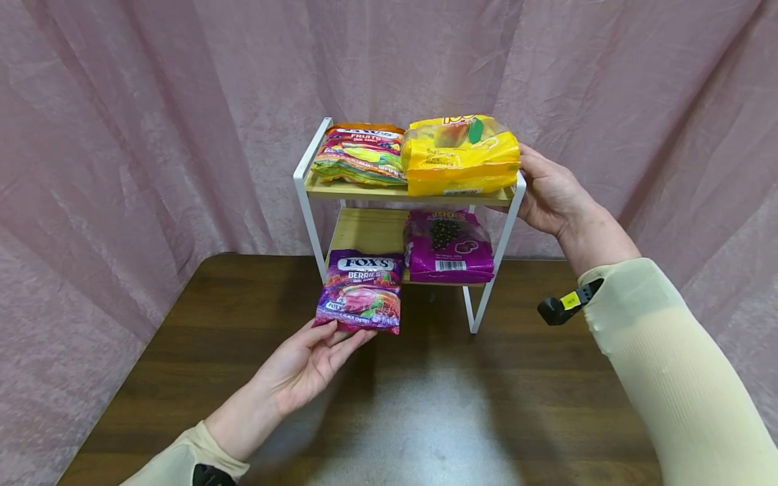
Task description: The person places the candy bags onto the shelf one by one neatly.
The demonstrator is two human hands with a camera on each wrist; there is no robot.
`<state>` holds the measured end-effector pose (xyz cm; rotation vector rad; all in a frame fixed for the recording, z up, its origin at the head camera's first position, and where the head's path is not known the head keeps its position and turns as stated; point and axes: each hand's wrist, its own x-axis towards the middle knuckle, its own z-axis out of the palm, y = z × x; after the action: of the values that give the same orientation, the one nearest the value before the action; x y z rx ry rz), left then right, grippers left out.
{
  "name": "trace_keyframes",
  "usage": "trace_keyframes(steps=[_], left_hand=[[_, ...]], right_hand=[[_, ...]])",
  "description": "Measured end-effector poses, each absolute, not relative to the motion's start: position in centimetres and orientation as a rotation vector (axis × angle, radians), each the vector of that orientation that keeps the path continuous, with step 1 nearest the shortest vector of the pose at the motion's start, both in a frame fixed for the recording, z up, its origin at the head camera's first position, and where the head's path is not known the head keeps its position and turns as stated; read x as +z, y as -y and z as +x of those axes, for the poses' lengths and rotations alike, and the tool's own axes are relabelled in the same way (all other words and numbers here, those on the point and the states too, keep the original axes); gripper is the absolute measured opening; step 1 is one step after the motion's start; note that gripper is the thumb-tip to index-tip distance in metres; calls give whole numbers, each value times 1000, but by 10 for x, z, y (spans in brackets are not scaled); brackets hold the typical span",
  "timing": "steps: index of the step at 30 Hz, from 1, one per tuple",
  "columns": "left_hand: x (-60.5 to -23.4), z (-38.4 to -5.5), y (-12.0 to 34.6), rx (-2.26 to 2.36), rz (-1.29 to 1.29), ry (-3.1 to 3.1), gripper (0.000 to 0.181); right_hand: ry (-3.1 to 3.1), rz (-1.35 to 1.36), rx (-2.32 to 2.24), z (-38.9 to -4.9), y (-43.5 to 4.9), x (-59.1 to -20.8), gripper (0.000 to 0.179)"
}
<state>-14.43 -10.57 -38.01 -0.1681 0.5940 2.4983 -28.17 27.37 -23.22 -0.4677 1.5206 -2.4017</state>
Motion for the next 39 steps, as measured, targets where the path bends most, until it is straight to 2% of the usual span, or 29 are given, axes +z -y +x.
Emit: trace_keyframes(steps=[29,39], left_hand=[[-373,-159,95,2508,-156,-657,54],[-375,-160,85,2551,-272,-553,60]], right_hand=[[-1514,-461,-2411,-281,-275,-234,48],[-1514,-476,-2405,-282,-275,-234,50]])
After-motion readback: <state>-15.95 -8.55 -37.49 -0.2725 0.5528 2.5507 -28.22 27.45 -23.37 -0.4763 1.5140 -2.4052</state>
